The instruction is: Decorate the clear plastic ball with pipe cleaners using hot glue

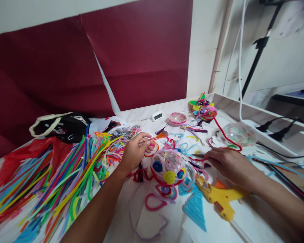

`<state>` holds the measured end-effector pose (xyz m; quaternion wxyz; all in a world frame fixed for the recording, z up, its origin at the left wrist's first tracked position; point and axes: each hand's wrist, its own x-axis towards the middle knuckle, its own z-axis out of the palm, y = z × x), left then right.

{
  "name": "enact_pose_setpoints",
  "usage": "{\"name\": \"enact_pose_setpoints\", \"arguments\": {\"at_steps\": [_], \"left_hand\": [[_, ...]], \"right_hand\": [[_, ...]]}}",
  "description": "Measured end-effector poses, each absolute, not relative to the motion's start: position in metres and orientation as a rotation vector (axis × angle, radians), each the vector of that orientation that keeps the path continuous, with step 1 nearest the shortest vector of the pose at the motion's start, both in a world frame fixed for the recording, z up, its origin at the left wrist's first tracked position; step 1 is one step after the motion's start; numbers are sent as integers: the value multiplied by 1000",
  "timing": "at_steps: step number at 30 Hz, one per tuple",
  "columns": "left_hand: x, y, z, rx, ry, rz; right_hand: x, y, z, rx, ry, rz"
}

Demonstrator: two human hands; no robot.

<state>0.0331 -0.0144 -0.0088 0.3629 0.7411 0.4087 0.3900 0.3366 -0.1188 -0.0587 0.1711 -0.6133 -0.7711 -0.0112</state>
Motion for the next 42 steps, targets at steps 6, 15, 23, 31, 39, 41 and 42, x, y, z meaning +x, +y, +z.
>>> {"name": "enact_pose_setpoints", "arguments": {"at_steps": [6,15,23,31,39,41,42], "left_hand": [[32,-15,-4,1974,1197,986],[21,-16,-5,2251,1351,911],[22,-14,-10,2398,1388,817],[25,-14,-11,2546,1369,734],[18,-12,-4,2623,1319,509],[15,-12,-3,2651,1295,430],[13,-12,-3,2664,1275,384]], "right_hand": [[340,-120,-50,-1774,-2231,-11],[342,-129,-35,-2101,-2358,142],[351,-131,-31,-2160,-2312,81],[341,-120,-40,-1842,-2229,-23],[316,-100,-50,-1706,-2407,67],[310,-97,-50,-1710,-2406,81],[307,-95,-50,-1713,-2395,91]]}}
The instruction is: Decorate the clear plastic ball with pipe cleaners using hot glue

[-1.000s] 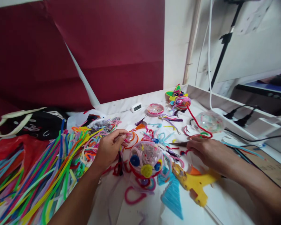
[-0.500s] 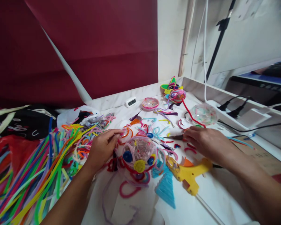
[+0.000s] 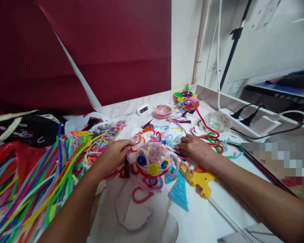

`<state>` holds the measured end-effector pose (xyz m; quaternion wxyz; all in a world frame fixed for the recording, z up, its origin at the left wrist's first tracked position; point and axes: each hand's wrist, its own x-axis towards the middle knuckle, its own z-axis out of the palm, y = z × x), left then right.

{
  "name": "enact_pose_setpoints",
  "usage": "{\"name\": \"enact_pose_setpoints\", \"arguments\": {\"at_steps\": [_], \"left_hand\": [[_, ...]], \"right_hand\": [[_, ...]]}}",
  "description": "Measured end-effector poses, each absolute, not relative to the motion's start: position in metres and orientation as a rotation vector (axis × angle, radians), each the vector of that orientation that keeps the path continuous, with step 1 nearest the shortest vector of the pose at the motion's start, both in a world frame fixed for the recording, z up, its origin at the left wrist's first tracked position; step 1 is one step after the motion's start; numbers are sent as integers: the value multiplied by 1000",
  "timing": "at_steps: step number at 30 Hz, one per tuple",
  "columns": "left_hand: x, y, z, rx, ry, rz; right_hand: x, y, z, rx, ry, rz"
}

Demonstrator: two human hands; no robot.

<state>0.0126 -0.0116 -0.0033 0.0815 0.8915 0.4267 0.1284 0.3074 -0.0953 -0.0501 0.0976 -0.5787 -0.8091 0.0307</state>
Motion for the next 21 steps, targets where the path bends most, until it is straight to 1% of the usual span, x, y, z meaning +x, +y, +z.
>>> {"name": "enact_pose_setpoints", "arguments": {"at_steps": [4,6,8,10,12,14,16,18,21], "left_hand": [[5,-11,-3,2710,1220,207],[3,-15,3,2768,1258,194],[6,-25,12,2866,1327,334],[14,-43,25,2947,1341,689],[28,-67,35,2940,1233,1097],[43,-92,39,2951,983,1197],[56,-112,38,3004,714,1197],[64,-123,33,3058,551,1173],[65,-127,27,3059,519,1204]], "right_hand": [[305,-96,-47,-1668,-2306,179],[308,-101,-42,-1611,-2233,270],[313,-107,-36,-1542,-2162,412],[316,-116,-27,-1458,-2115,573],[314,-125,-18,-1343,-1997,858],[308,-133,-8,-1190,-1745,1266],[300,-140,0,-1049,-1531,1572],[290,-144,7,-982,-1460,1705],[278,-146,15,-943,-1435,1772]]}}
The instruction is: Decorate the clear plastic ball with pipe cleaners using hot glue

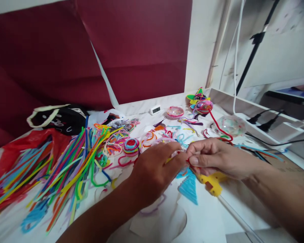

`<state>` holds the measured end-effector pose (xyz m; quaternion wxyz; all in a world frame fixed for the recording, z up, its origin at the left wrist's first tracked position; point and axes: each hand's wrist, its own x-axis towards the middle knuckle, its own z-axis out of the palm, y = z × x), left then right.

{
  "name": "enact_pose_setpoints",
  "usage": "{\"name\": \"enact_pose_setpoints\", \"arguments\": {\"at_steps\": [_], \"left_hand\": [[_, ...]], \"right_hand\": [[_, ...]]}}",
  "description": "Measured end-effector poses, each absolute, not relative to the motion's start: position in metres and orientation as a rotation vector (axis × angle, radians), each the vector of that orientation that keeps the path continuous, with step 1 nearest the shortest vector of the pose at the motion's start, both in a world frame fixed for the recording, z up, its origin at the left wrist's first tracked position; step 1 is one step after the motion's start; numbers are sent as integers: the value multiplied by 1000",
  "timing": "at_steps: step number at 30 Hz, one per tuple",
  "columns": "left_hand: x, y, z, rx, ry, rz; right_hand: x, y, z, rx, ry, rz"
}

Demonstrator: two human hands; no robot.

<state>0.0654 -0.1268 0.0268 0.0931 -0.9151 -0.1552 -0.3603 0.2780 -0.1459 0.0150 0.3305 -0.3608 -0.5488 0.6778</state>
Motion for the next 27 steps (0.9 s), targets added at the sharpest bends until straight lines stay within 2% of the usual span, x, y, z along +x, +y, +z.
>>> {"name": "enact_pose_setpoints", "arguments": {"at_steps": [4,13,17,21,27], "left_hand": [[60,-125,26,-2749,-532,-1101],[59,-122,12,-2803,-638,-1028],[62,-122,6,-2716,-584,-923],[67,-127,2,-2513,-560,-892],[70,-132,-4,-2323,-568,-976]], "right_hand": [[268,-149,19,-928,-1490,1680],[267,-157,3,-1089,-1890,904],[266,-157,1,-1127,-1943,761],[256,-161,-3,-1208,-1785,776],[240,-164,-14,-1097,-1219,1216]]}}
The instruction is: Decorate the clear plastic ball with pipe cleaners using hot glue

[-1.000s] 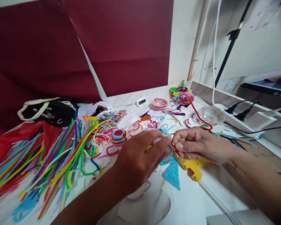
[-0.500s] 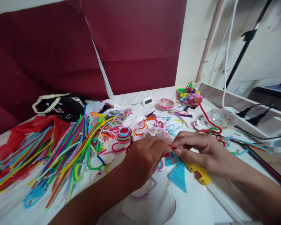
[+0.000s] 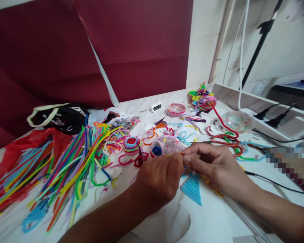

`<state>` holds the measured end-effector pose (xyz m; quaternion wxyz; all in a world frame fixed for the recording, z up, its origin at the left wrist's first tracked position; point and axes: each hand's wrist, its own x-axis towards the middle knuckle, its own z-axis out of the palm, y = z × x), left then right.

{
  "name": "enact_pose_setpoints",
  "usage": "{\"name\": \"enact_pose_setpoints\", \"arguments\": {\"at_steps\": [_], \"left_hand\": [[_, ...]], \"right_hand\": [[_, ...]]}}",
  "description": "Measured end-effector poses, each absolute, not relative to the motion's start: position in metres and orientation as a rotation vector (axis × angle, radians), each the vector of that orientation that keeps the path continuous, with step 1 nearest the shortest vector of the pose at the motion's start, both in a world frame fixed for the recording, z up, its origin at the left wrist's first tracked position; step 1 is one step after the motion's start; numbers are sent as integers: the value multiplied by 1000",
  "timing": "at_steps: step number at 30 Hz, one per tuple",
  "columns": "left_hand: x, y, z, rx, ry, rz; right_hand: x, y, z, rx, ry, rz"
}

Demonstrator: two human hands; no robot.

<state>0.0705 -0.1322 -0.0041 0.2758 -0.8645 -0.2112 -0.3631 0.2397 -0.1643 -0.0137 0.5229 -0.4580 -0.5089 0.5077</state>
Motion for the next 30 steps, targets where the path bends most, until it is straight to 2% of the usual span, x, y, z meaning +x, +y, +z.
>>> {"name": "enact_pose_setpoints", "arguments": {"at_steps": [17,23,30], "left_hand": [[71,-130,-8,-2405,-629,-1060],[66,-129,13,-2944,-959,-1200],[62,-121,25,-3132,-1237,-1280]], "right_hand": [[242,-161,-12,-1006,-1040,1366],[245,-158,-8,-1050,-1030,1362],[249,-158,-6,-1062,-1031,1376]]}}
